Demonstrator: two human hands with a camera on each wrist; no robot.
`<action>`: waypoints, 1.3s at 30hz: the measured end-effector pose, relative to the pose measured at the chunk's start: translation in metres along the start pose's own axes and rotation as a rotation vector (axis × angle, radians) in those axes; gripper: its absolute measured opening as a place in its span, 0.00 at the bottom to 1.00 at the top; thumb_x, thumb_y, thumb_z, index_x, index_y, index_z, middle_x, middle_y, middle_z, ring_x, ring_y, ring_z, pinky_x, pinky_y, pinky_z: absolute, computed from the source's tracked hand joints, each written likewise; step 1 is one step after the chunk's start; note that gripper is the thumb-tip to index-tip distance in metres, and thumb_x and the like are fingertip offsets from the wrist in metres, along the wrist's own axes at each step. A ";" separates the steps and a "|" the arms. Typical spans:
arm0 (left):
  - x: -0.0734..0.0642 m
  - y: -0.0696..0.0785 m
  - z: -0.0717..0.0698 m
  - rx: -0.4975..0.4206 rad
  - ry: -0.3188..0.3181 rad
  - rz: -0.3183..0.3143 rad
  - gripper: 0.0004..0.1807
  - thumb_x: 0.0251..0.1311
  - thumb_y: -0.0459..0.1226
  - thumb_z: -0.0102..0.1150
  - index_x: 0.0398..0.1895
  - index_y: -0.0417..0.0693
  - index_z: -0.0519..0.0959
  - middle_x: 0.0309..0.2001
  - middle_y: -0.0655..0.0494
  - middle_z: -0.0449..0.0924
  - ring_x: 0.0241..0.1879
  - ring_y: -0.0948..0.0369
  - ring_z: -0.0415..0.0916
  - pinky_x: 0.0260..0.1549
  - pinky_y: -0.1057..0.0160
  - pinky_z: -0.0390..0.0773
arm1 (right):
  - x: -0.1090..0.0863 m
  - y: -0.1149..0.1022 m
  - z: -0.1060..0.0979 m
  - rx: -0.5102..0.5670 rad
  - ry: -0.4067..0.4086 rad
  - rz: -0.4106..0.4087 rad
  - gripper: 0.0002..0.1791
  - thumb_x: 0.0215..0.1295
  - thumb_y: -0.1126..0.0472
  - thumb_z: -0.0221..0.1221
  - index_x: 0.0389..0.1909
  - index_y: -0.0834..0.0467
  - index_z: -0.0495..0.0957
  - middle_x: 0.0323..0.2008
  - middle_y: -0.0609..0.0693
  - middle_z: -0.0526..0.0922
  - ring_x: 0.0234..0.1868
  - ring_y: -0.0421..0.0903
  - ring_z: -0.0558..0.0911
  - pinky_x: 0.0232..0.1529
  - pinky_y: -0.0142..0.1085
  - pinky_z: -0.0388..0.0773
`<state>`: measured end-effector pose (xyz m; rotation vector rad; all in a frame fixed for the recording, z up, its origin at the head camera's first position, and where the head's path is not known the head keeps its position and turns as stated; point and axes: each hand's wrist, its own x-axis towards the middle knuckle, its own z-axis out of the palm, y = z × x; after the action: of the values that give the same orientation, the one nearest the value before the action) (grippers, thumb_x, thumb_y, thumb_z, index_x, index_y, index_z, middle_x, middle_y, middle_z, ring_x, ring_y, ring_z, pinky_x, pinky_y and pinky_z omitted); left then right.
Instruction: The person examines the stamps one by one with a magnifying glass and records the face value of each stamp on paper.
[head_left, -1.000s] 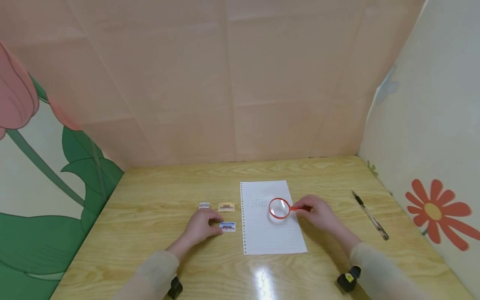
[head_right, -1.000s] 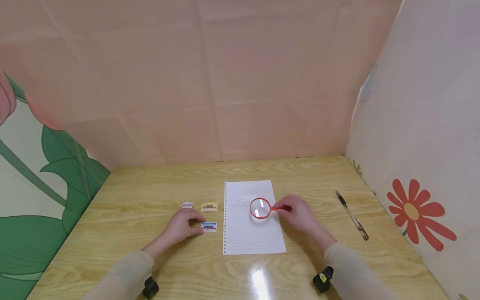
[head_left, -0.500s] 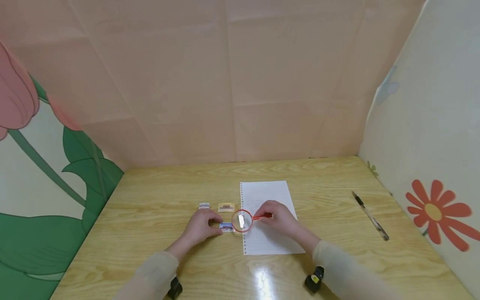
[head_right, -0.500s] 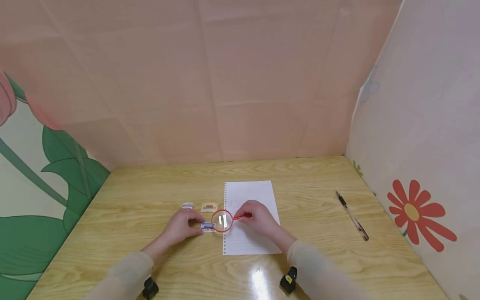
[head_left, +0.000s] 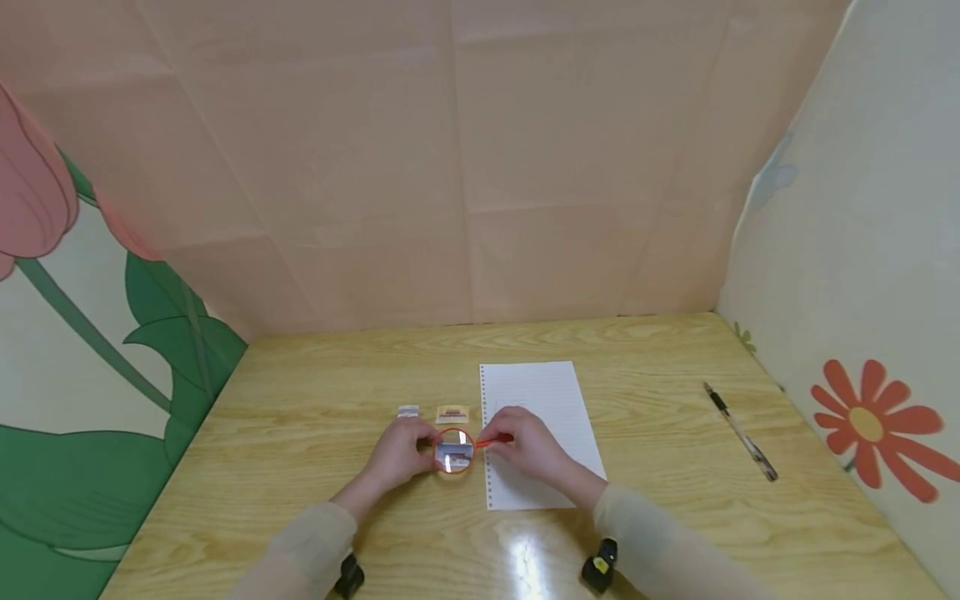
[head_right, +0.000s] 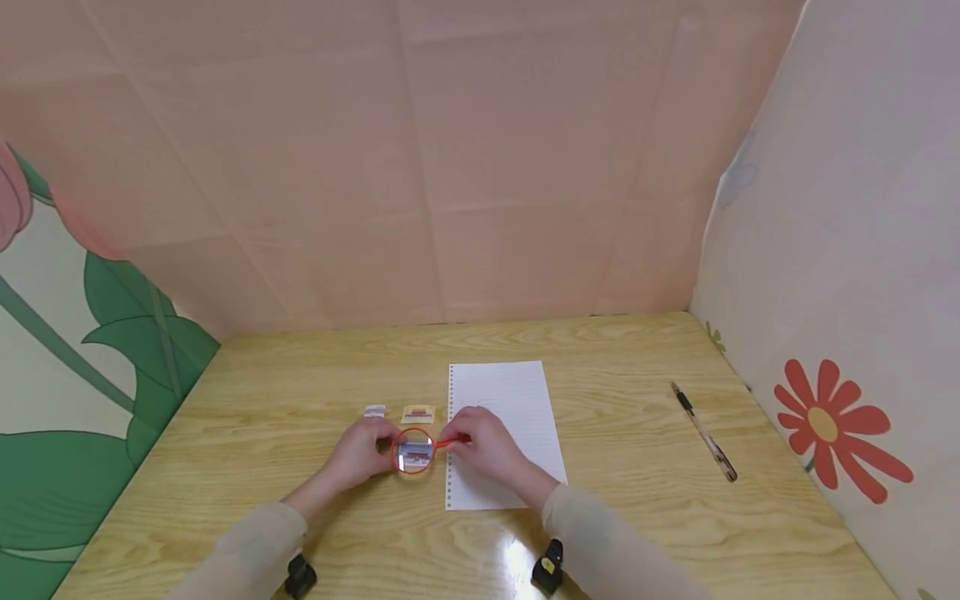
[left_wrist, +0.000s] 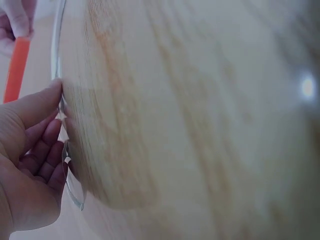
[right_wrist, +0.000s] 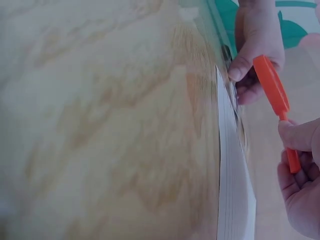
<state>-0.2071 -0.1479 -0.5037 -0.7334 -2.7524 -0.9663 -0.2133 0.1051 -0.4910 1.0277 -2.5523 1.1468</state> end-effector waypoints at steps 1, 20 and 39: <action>0.000 0.000 0.000 0.001 -0.002 -0.004 0.16 0.35 0.32 0.80 0.31 0.43 0.85 0.33 0.57 0.82 0.37 0.57 0.76 0.44 0.56 0.75 | 0.000 -0.001 0.000 -0.002 -0.002 0.003 0.09 0.53 0.70 0.71 0.32 0.54 0.87 0.33 0.43 0.83 0.38 0.41 0.78 0.41 0.36 0.75; 0.000 0.000 -0.001 0.017 0.003 -0.004 0.13 0.36 0.33 0.80 0.25 0.50 0.83 0.31 0.61 0.82 0.35 0.59 0.75 0.42 0.57 0.74 | 0.003 -0.009 0.002 -0.018 -0.002 0.057 0.10 0.53 0.70 0.71 0.32 0.53 0.86 0.34 0.42 0.82 0.38 0.41 0.78 0.42 0.37 0.75; 0.000 0.005 -0.003 0.008 -0.013 -0.024 0.13 0.37 0.31 0.79 0.28 0.46 0.85 0.31 0.60 0.81 0.35 0.59 0.75 0.42 0.56 0.74 | 0.001 -0.011 0.001 -0.028 -0.007 0.034 0.09 0.53 0.70 0.71 0.32 0.53 0.86 0.33 0.43 0.83 0.38 0.42 0.79 0.43 0.38 0.76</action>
<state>-0.2050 -0.1461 -0.4989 -0.7099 -2.7803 -0.9575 -0.2065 0.0985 -0.4845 0.9873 -2.5936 1.1139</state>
